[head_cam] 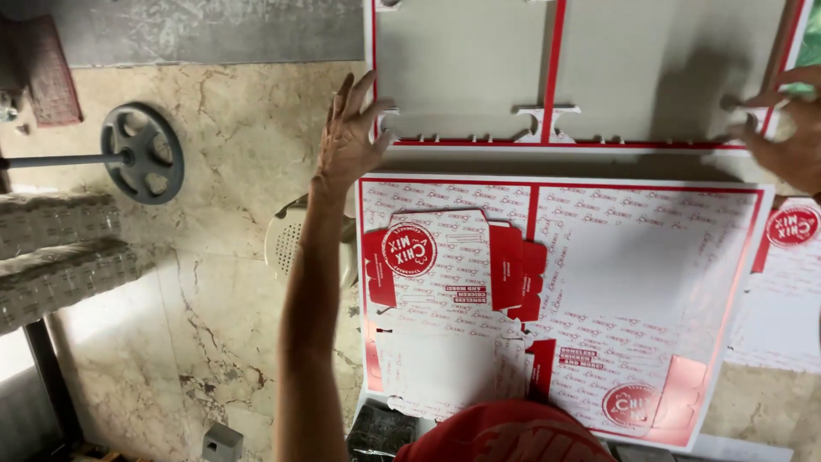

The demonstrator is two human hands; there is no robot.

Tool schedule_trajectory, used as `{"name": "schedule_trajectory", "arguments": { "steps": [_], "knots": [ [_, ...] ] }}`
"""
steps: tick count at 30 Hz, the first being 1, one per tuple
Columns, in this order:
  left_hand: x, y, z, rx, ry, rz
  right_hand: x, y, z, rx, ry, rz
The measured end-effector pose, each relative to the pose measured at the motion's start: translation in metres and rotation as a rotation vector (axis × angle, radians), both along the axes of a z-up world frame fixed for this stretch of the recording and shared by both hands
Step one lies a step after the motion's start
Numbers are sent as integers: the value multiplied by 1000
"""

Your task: Removing perforated excess cardboard strips from flat packaging templates by hand.

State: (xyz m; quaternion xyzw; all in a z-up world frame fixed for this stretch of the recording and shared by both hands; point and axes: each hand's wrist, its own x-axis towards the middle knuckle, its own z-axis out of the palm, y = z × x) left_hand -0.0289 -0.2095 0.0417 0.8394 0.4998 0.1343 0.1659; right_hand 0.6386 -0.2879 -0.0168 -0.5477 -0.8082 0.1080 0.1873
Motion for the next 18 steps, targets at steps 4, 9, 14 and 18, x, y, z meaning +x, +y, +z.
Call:
{"name": "schedule_trajectory", "arguments": {
  "steps": [4, 9, 14, 18],
  "knots": [
    [-12, -1, -17, 16, -153, -289, 6, -14, 2, 130, -615, -5],
    [14, 4, 9, 56, 433, -332, 2, 7, 4, -129, -828, 159],
    [19, 7, 4, 36, 406, -308, -17, 19, 24, -304, -851, 180],
    [11, 6, -6, 105, 425, -352, -22, 24, 23, -383, -891, 248]
  ]
}}
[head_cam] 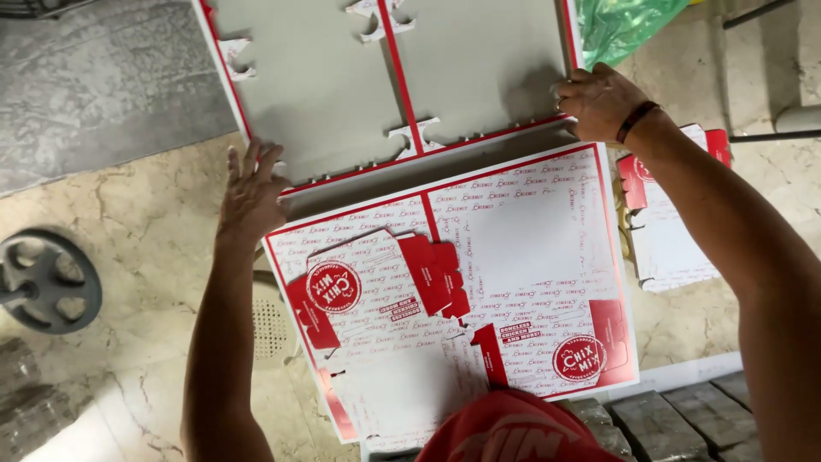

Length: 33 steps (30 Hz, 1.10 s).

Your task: Removing perforated excess cardboard strips from flat packaging templates by hand.

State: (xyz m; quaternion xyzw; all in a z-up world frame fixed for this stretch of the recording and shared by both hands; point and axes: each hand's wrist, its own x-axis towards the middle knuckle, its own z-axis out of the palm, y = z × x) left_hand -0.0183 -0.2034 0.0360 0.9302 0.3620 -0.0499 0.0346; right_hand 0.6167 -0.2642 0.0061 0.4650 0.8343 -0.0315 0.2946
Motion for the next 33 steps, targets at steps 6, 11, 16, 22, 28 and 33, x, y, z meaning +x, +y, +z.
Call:
{"name": "schedule_trajectory", "arguments": {
  "steps": [6, 11, 16, 22, 28, 33],
  "knots": [
    [7, 4, 5, -77, 189, 12, -18, 7, 22, -104, -154, 75],
    [-8, -7, -26, 41, 2, 196, 25, -7, -74, 421, 158, 109],
    [2, -77, 49, 137, -581, 360, -3, -65, 34, 416, 505, -311],
    [1, -288, 98, 58, -666, 616, -71, -269, 82, 560, 881, -562],
    [22, -533, 72, -90, -725, 1293, -182, -466, 98, 217, 1204, -805],
    [40, -562, 90, -99, -593, 1318, -212, -541, 87, -133, 1060, -947]
  ]
}}
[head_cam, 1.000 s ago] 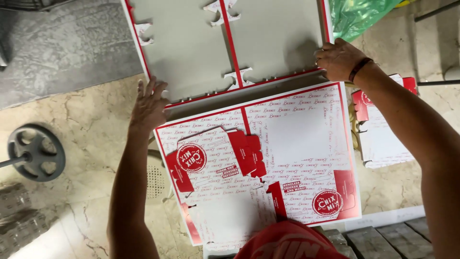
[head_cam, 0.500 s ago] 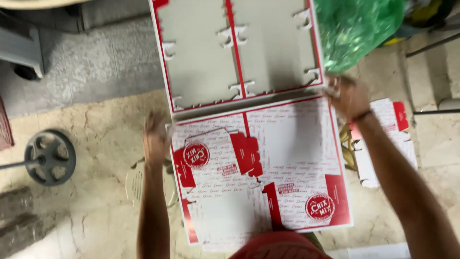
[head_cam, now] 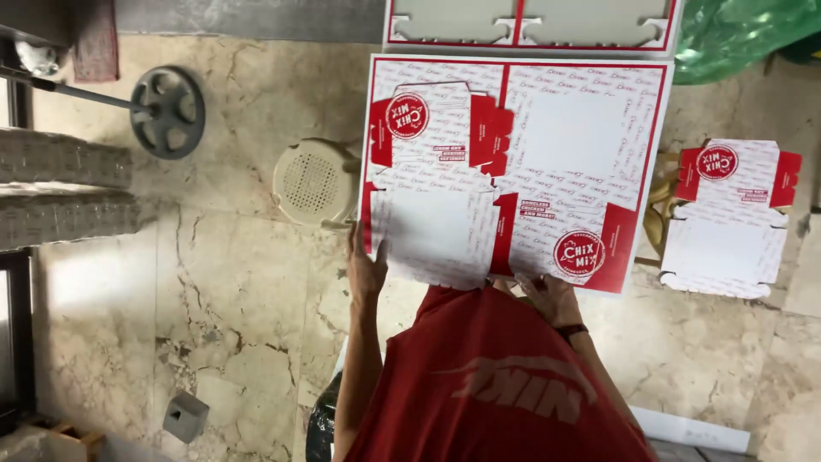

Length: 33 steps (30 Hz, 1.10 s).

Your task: Removing perforated excess cardboard strips from flat packaging templates by hand.

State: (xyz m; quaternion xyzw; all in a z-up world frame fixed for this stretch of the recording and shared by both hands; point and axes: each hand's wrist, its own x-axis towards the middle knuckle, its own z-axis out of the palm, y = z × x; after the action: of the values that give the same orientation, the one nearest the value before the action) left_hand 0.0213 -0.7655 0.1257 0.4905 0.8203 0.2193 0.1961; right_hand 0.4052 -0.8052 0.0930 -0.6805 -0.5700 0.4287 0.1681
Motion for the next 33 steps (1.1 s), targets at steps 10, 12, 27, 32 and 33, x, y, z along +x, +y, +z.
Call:
{"name": "schedule_trajectory", "arguments": {
  "steps": [10, 12, 27, 32, 33],
  "knots": [
    [13, 285, -17, 93, 159, -706, -116, 5, 87, -799, 124, -92],
    [19, 334, -45, -265, 277, -838, -140, -2, 64, -530, 810, -302],
    [69, 344, 16, -463, 302, -1097, -215, -36, -14, -693, 1205, -1106],
    [-8, 334, 19, -472, -156, -1146, -192, -79, -41, -383, 1140, -1359],
    [-22, 326, 35, -484, -349, -1120, -191, -81, -49, -352, 1090, -1388]
  ]
}}
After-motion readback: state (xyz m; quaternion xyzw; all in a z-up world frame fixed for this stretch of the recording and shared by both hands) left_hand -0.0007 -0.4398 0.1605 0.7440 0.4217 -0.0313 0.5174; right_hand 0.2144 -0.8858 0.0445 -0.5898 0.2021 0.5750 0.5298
